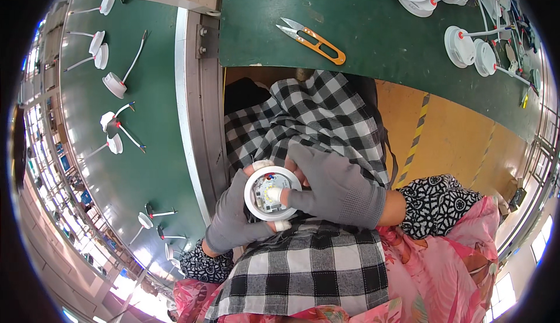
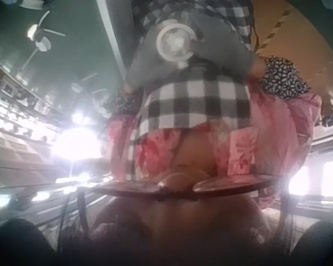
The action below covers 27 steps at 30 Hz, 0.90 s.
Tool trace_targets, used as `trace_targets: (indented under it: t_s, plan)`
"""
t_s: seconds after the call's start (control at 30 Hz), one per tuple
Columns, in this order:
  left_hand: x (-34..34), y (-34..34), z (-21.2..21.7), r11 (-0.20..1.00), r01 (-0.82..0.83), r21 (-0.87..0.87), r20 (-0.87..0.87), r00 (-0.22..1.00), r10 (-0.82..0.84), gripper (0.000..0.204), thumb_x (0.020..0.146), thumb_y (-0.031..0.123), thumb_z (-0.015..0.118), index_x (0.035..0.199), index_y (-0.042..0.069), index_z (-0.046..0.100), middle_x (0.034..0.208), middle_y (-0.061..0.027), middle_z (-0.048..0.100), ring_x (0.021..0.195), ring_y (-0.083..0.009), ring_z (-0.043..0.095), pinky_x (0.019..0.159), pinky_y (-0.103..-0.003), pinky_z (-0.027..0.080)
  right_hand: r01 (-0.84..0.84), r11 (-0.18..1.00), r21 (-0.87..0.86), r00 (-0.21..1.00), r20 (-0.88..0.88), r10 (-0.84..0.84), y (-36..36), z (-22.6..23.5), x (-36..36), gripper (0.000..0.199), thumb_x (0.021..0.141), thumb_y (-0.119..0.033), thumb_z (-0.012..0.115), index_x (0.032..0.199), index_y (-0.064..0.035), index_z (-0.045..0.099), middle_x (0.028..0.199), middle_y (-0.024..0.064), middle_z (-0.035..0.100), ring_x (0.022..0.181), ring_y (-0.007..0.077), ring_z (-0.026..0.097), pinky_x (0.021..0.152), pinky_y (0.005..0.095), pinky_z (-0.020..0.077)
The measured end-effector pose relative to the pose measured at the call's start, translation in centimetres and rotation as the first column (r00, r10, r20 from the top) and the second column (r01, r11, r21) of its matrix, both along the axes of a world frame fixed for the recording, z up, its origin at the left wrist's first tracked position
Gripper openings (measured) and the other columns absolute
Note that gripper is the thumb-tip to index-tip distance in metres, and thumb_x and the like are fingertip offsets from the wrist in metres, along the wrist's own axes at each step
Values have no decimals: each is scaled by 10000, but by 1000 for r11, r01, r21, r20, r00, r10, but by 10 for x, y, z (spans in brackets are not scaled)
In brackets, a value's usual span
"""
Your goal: The person assembles LED light fixtures along a workstation by gathering components, threading wires through plastic housings, and pressing the LED circuit boards into the housings by hand.
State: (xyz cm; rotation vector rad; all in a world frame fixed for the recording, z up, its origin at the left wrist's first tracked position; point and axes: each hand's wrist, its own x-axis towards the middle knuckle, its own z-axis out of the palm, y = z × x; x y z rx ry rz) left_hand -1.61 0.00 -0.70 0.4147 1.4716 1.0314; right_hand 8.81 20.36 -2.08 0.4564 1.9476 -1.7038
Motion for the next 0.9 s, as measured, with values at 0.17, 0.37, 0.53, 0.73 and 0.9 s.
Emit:
trace_targets:
  t_s: [0.17, 0.37, 0.53, 0.73, 0.9]
  plan:
    - [-2, 8, 9, 994, 91, -66, -50, 994, -95, 930, 688, 214, 910, 1429, 2, 390, 1317, -131, 534, 1225, -206, 548, 1035, -353, 445, -41, 991, 125, 998, -33, 45, -2, -2, -5, 362, 874, -337, 678, 1024, -47, 522, 798, 152, 660, 734, 323, 689, 650, 410, 539]
    - [6, 0, 0, 997, 5, -78, 16, 1000, -4, 920, 696, 227, 905, 1425, 1, 392, 1310, -123, 550, 1210, -196, 560, 1036, -348, 448, -13, 948, 318, 974, -210, 84, -9, -6, 2, 326, 852, -292, 691, 1005, -64, 516, 739, 121, 644, 648, 320, 672, 569, 411, 528]
    - [10, -5, -1, 995, 23, -95, 10, 1000, -22, 956, 694, 228, 906, 1444, -6, 362, 1309, -125, 553, 1209, -196, 562, 1039, -345, 445, -33, 929, 369, 966, -228, 125, -11, -2, 4, 329, 829, -282, 712, 1001, -77, 519, 739, 110, 643, 597, 294, 655, 514, 392, 510]
    - [9, 0, 1, 999, 6, 52, 12, 1000, -7, 840, 800, 168, 781, 1476, -23, 320, 1309, -168, 554, 1212, -249, 573, 1038, -348, 436, 2, 923, 384, 955, -273, 112, -14, -5, 12, 345, 799, -271, 738, 988, -81, 520, 756, 100, 643, 570, 276, 637, 494, 377, 504]
    - [13, -12, -5, 987, -21, 160, -31, 999, 26, 631, 938, 88, 568, 1494, -23, 292, 1317, -217, 559, 1211, -298, 587, 1029, -355, 438, 1, 908, 419, 952, -279, 128, -14, 2, 13, 361, 786, -276, 749, 985, -84, 518, 773, 97, 640, 570, 267, 636, 495, 373, 508]
